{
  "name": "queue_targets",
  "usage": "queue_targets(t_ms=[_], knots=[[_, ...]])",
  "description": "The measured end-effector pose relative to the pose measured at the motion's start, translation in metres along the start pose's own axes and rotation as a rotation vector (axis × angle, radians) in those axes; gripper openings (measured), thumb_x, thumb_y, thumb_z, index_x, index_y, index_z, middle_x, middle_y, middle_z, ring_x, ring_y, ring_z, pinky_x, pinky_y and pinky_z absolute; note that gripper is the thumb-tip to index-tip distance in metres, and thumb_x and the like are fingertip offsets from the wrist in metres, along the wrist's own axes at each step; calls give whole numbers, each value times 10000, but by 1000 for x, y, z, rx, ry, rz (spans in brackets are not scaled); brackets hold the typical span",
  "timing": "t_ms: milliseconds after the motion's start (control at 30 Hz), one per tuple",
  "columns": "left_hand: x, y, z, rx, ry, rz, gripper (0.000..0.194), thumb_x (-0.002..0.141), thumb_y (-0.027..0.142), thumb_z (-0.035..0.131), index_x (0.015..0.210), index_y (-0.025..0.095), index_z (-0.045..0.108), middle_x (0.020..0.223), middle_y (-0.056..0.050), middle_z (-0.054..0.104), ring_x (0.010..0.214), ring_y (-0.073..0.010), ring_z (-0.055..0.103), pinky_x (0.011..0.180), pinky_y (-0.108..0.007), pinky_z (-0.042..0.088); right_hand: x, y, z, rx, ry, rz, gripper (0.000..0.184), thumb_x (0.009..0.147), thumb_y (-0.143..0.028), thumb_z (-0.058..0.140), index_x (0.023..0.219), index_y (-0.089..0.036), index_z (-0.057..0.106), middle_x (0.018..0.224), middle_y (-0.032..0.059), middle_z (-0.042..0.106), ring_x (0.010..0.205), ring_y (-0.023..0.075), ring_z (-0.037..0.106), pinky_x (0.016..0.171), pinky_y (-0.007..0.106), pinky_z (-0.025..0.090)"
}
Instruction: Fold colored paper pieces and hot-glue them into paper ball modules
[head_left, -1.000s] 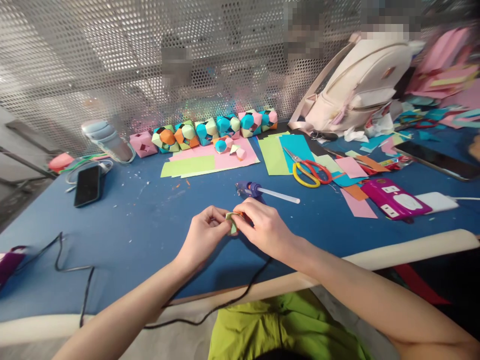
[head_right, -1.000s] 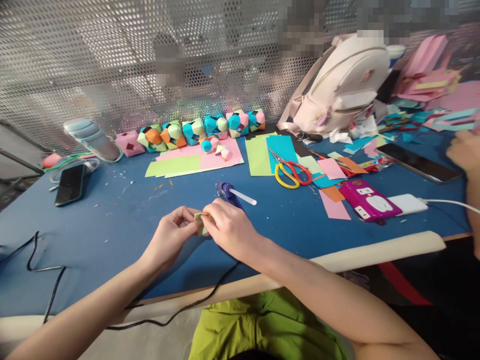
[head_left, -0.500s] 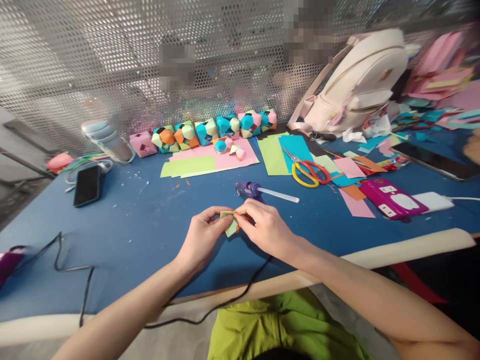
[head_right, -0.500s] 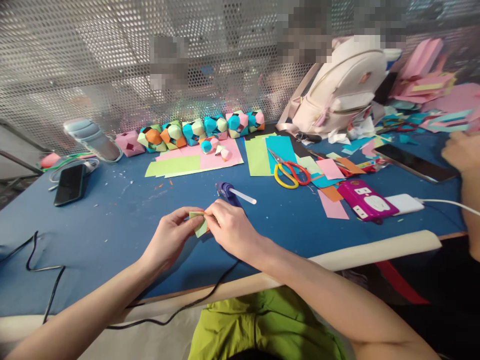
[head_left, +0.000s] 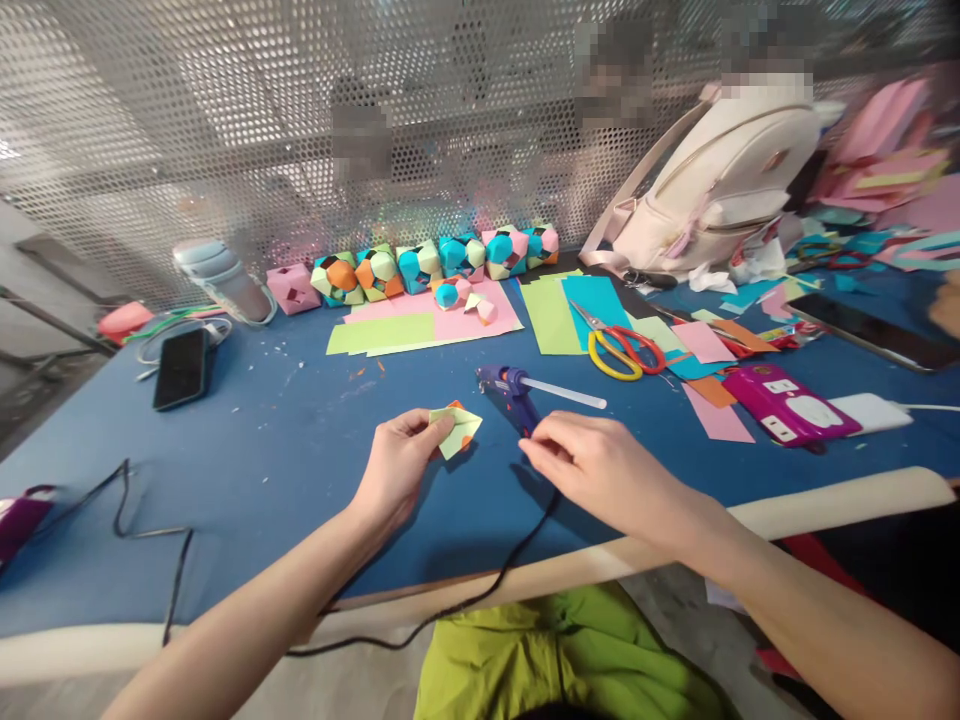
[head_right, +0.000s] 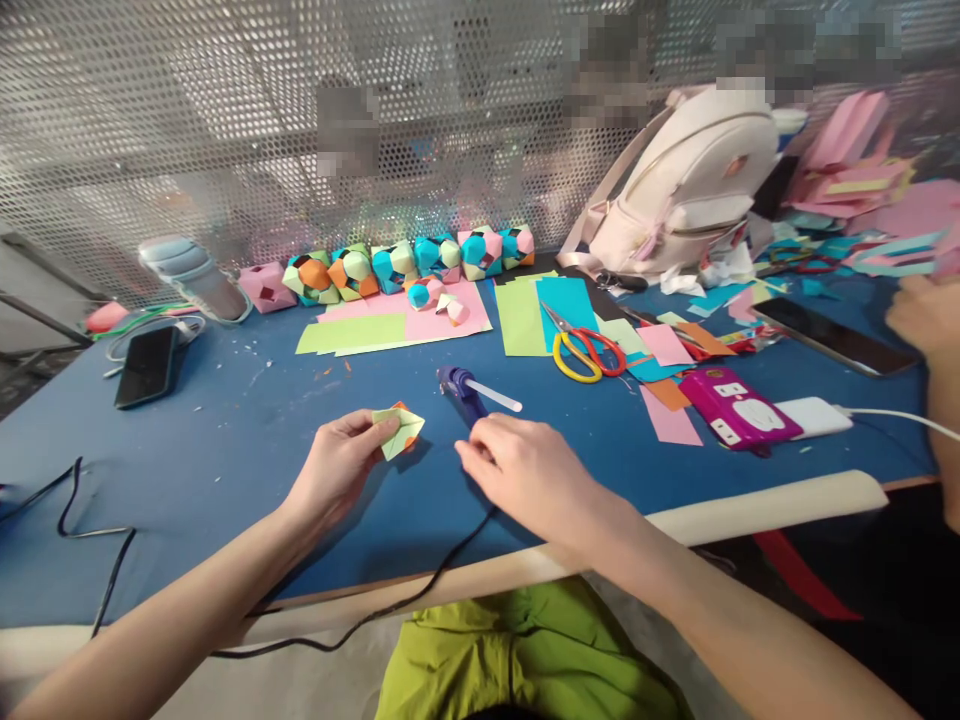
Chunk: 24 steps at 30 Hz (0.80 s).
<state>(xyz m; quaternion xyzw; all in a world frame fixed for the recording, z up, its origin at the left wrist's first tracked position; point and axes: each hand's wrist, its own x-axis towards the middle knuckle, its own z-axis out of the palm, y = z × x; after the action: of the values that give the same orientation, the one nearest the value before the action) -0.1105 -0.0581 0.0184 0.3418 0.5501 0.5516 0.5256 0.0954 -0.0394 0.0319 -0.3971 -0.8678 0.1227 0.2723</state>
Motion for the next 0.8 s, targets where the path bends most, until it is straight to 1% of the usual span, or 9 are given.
queue_targets(t_ms=[67, 133, 167, 233, 300, 433, 533, 700, 800], knots=[[0, 1, 1, -25, -9, -6, 225, 607, 301, 784, 674, 107, 691, 632, -40, 660, 586, -129, 591, 605, -267, 451, 2, 13, -3, -72, 43, 97, 206, 861, -322, 570, 705, -188, 564, 643, 9, 571, 521, 125, 515, 520, 262, 372], [0, 1, 2, -40, -10, -4, 237, 589, 298, 794, 684, 105, 694, 645, -44, 670, 588, -139, 605, 632, -288, 470, 10, 25, 0, -78, 82, 141, 167, 823, -346, 608, 832, -179, 603, 774, 40, 610, 585, 140, 547, 554, 266, 405], [1, 1, 3, -41, -7, 1, 243, 584, 298, 796, 693, 104, 698, 652, -45, 674, 586, -139, 607, 637, -291, 473, 16, 29, 4, -47, 49, 137, 173, 828, -345, 597, 867, -177, 611, 801, 47, 615, 619, 150, 563, 572, 268, 420], [2, 0, 2, -33, -2, 11, 245, 584, 298, 794, 703, 104, 703, 657, -45, 679, 587, -138, 609, 634, -287, 471, 26, 34, 14, 27, -50, 131, 185, 838, -353, 575, 885, -180, 623, 798, 49, 626, 668, 170, 585, 593, 272, 435], [4, -2, 1, -22, 8, 22, 240, 592, 303, 786, 700, 105, 704, 650, -43, 678, 589, -139, 611, 633, -286, 469, 34, 36, 25, 83, -77, 173, 189, 831, -353, 576, 905, -187, 627, 783, 45, 646, 660, 177, 592, 578, 268, 430], [11, -5, -1, 11, 46, 42, 226, 599, 304, 771, 676, 105, 696, 656, -44, 677, 590, -136, 611, 634, -286, 475, 39, 36, 39, 123, 1, 277, 126, 789, -296, 580, 837, -190, 629, 698, 27, 652, 619, 174, 585, 556, 255, 415], [17, -7, -2, 19, 73, 49, 203, 594, 284, 760, 648, 104, 682, 646, -48, 674, 594, -144, 618, 632, -291, 486, 36, 34, 39, 185, 45, 326, 123, 776, -257, 531, 792, -173, 620, 641, 15, 630, 587, 164, 569, 550, 253, 416], [24, -9, -6, 40, 101, 67, 178, 595, 267, 734, 636, 105, 671, 611, -52, 669, 569, -156, 617, 604, -303, 493, 24, 22, 30, 359, 99, 266, 195, 794, -268, 506, 917, -159, 611, 750, 31, 657, 598, 154, 572, 544, 255, 437], [28, -11, -10, 78, 104, 88, 145, 603, 244, 710, 632, 109, 666, 604, -49, 667, 565, -157, 619, 588, -290, 485, 18, 14, 27, 348, 114, 163, 152, 824, -298, 516, 880, -178, 590, 762, 36, 648, 626, 160, 578, 568, 258, 442]])
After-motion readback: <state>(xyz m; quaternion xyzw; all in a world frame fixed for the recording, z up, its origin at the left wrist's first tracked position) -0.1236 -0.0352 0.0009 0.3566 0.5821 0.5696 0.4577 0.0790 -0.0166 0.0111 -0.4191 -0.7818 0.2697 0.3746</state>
